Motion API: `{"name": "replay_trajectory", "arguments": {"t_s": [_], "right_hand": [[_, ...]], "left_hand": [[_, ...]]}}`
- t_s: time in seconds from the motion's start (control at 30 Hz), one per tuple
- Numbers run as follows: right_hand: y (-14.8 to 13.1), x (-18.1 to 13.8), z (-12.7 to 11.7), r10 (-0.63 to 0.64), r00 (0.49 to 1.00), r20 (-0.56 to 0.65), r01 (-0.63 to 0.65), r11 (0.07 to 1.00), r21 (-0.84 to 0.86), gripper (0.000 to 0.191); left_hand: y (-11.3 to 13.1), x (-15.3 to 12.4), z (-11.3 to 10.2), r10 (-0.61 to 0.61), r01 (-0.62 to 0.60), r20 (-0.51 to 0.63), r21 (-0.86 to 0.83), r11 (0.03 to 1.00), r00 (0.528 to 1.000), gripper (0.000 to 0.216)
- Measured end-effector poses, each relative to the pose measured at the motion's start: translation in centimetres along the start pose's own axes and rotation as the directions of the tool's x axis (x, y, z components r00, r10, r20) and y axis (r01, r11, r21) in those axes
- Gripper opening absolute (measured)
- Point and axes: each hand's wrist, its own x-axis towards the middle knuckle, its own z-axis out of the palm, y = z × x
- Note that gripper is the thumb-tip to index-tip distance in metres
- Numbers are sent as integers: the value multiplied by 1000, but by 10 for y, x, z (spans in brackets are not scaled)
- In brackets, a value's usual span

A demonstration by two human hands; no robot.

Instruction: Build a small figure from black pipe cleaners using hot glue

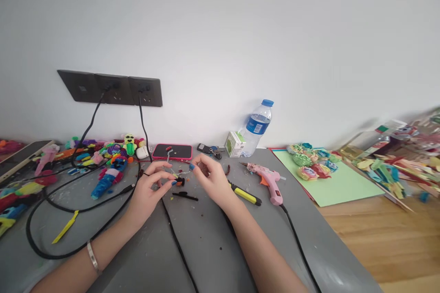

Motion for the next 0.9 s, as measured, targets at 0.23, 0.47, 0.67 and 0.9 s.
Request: {"name": "replay_trajectory", "arguments": {"t_s": [0.23, 0.47, 0.67, 0.9], "right_hand": [[-23, 5, -36, -67, 953, -296, 19, 987, -162, 23], [-22, -36, -123, 295, 798, -525, -564, 672, -480, 16], [16, -79, -146, 579, 631, -516, -774, 421, -473, 35], [40, -80, -142, 630, 637, -444, -771, 505, -389, 38]], "left_hand": [[0, 1, -1, 104, -104, -24, -3, 995, 994, 14], [-3, 3, -6, 169, -169, -16, 24, 985, 985, 15], [-3, 5, -6, 186, -186, -10, 33, 982, 982, 16], [-5, 7, -4, 107, -108, -33, -29, 994, 994, 17]]}}
